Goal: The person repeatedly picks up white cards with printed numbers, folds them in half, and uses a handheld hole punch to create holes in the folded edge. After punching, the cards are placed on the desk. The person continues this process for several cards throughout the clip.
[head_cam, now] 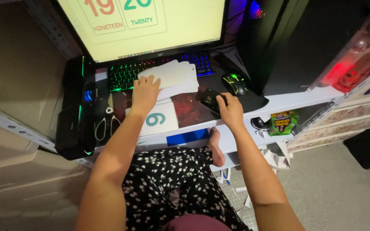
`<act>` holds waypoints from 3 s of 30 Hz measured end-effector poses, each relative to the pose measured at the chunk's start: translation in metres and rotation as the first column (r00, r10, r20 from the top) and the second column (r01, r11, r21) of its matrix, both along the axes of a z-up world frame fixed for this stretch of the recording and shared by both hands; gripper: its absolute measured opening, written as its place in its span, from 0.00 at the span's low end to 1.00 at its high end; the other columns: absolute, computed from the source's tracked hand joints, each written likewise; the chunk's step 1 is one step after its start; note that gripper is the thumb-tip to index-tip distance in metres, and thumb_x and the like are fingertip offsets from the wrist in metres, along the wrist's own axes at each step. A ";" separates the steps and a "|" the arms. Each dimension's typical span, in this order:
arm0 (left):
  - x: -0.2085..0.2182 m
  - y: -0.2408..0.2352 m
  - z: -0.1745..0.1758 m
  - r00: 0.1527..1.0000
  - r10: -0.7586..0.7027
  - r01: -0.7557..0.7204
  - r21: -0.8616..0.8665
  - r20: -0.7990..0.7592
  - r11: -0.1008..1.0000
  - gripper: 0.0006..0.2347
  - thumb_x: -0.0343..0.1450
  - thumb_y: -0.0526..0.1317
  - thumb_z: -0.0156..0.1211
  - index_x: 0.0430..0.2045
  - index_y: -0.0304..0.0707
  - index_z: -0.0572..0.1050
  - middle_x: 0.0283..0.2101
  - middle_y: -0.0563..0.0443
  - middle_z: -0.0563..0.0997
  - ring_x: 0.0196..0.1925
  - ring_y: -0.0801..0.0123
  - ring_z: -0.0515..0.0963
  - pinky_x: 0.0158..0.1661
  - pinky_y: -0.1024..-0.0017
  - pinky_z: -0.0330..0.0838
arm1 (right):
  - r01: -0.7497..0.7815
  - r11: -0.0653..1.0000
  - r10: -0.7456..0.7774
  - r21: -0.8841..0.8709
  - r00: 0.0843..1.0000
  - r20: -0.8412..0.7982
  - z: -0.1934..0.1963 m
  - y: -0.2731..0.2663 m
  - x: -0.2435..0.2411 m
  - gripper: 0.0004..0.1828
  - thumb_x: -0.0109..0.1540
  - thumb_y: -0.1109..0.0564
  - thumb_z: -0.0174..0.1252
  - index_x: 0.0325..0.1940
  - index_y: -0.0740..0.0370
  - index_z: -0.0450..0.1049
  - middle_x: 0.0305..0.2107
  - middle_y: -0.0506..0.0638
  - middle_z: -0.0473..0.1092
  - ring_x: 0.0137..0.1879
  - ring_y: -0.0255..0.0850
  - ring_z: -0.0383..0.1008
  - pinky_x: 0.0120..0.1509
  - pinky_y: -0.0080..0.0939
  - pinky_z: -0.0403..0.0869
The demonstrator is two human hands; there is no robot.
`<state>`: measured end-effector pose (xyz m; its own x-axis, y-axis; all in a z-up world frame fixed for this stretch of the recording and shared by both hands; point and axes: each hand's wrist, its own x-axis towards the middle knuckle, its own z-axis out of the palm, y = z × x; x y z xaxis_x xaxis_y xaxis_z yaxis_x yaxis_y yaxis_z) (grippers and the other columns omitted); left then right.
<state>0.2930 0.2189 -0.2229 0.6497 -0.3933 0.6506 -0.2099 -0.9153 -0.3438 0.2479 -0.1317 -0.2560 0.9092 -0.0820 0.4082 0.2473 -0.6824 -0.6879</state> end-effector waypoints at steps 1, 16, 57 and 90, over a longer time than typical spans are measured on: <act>-0.008 -0.001 0.011 1.000 0.009 -0.009 -0.004 -0.003 1.000 0.15 0.69 0.48 0.66 0.49 0.49 0.81 0.51 0.45 0.79 0.48 0.51 0.76 0.46 0.56 0.65 | -0.009 1.000 0.009 -0.004 1.000 -0.003 0.001 0.000 0.000 0.18 0.72 0.38 0.53 0.56 0.47 0.77 0.38 0.59 0.74 0.52 0.59 0.77 0.60 0.56 0.72; -0.103 0.039 0.062 0.289 0.048 -0.263 -0.031 -0.956 0.964 0.60 0.39 0.63 0.85 0.71 0.61 0.59 0.73 0.41 0.58 0.73 0.45 0.63 0.72 0.56 0.52 | 0.001 0.999 0.002 -0.036 0.997 0.074 0.001 0.002 -0.008 0.17 0.73 0.43 0.56 0.59 0.54 0.76 0.39 0.65 0.73 0.51 0.64 0.75 0.59 0.59 0.71; -0.178 0.043 0.049 0.635 -0.438 0.011 -0.560 -0.636 0.829 0.14 0.64 0.51 0.71 0.26 0.39 0.81 0.34 0.46 0.83 0.42 0.53 0.83 0.45 0.62 0.76 | 0.022 0.998 -0.030 0.066 0.992 0.127 -0.004 -0.006 0.000 0.16 0.68 0.46 0.66 0.56 0.54 0.77 0.38 0.57 0.75 0.42 0.52 0.77 0.47 0.51 0.77; -0.358 -0.131 0.071 0.698 -0.706 0.045 -0.978 -0.115 0.203 0.32 0.62 0.46 0.79 0.55 0.36 0.66 0.51 0.40 0.73 0.39 0.58 0.77 0.41 0.66 0.75 | -0.423 0.109 0.631 0.900 0.729 0.266 0.020 0.058 -0.268 0.24 0.44 0.67 0.73 0.42 0.64 0.74 0.25 0.53 0.76 0.29 0.39 0.79 0.30 0.36 0.77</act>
